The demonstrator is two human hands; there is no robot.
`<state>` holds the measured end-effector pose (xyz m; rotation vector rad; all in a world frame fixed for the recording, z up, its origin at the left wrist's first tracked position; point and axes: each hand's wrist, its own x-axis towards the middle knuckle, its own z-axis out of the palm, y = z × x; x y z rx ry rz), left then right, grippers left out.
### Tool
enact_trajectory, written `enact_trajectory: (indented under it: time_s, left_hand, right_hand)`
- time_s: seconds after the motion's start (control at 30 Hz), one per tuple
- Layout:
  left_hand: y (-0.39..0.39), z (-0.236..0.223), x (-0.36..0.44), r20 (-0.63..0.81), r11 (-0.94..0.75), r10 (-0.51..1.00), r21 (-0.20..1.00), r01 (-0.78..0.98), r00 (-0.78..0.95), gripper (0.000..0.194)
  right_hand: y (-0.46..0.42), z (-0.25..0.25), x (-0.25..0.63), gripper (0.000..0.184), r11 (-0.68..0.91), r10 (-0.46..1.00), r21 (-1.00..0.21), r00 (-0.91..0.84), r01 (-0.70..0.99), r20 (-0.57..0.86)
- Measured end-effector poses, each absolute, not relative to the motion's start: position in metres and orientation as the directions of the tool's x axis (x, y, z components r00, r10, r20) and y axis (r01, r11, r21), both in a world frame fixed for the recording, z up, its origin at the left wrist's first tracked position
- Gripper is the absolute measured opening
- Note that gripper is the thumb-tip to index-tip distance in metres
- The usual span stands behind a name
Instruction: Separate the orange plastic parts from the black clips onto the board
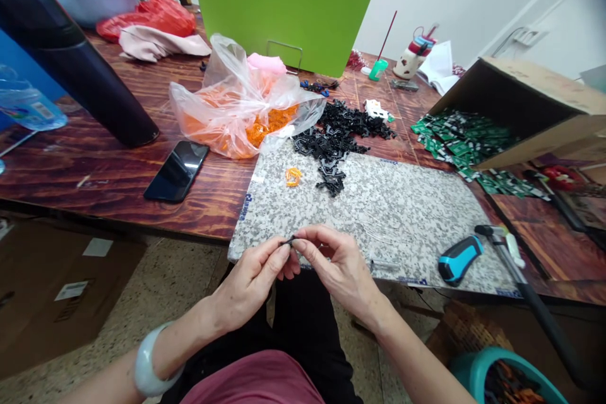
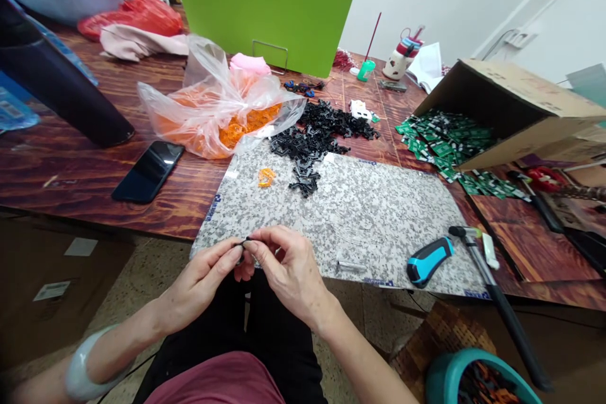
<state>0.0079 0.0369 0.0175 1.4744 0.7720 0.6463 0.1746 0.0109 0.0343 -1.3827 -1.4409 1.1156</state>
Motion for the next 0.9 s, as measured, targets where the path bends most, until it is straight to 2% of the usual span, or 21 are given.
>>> enact_trajectory:
  time_s: [0.1, 0.2, 0.33, 0.43, 0.5, 0.67, 0.73, 0.83, 0.9]
  left_hand:
    - [0.033, 0.015, 0.009, -0.022, -0.014, 0.830, 0.998, 0.061, 0.557, 0.025]
    - [0.029, 0.015, 0.009, 0.052, -0.096, 0.858, 0.994, 0.060, 0.511, 0.026]
    - [0.024, 0.023, 0.006, 0.173, -0.253, 0.851, 0.962, 0.099, 0.495, 0.028]
    - [0.025, 0.026, 0.005, 0.207, -0.305, 0.843, 0.944, 0.125, 0.496, 0.026]
    - [0.029, 0.026, 0.006, 0.173, -0.271, 0.861, 0.951, 0.145, 0.478, 0.028]
    - [0.047, 0.017, 0.009, -0.057, 0.012, 0.918, 0.993, 0.118, 0.392, 0.030]
    - [0.053, 0.014, 0.010, -0.145, 0.137, 0.922, 0.989, 0.050, 0.359, 0.029]
    - [0.057, 0.013, 0.009, -0.234, 0.269, 0.913, 0.961, -0.061, 0.335, 0.032]
    - [0.056, 0.013, 0.008, -0.275, 0.328, 0.901, 0.938, -0.110, 0.335, 0.035]
  right_hand:
    - [0.008, 0.035, 0.169, 0.017, -0.012, 0.999, -0.980, -0.031, 0.199, -0.018]
    - [0.003, 0.042, 0.165, 0.016, 0.008, 0.999, -0.978, -0.041, 0.211, -0.001]
    - [-0.003, 0.053, 0.161, 0.016, 0.106, 0.994, -0.941, -0.023, 0.322, 0.104]
    - [-0.003, 0.056, 0.158, 0.017, 0.204, 0.975, -0.875, -0.015, 0.438, 0.220]
    - [0.002, 0.053, 0.157, 0.018, 0.210, 0.973, -0.860, -0.012, 0.466, 0.231]
    - [0.044, 0.041, 0.170, 0.026, 0.129, 0.984, -0.879, -0.172, 0.459, 0.054]
    - [0.069, 0.037, 0.178, 0.032, 0.132, 0.987, -0.806, -0.154, 0.577, 0.051]
    - [0.106, 0.031, 0.184, 0.044, -0.029, 0.997, -0.516, 0.059, 0.856, 0.041]
    - [0.124, 0.028, 0.182, 0.048, -0.150, 0.986, -0.355, 0.165, 0.923, 0.010]
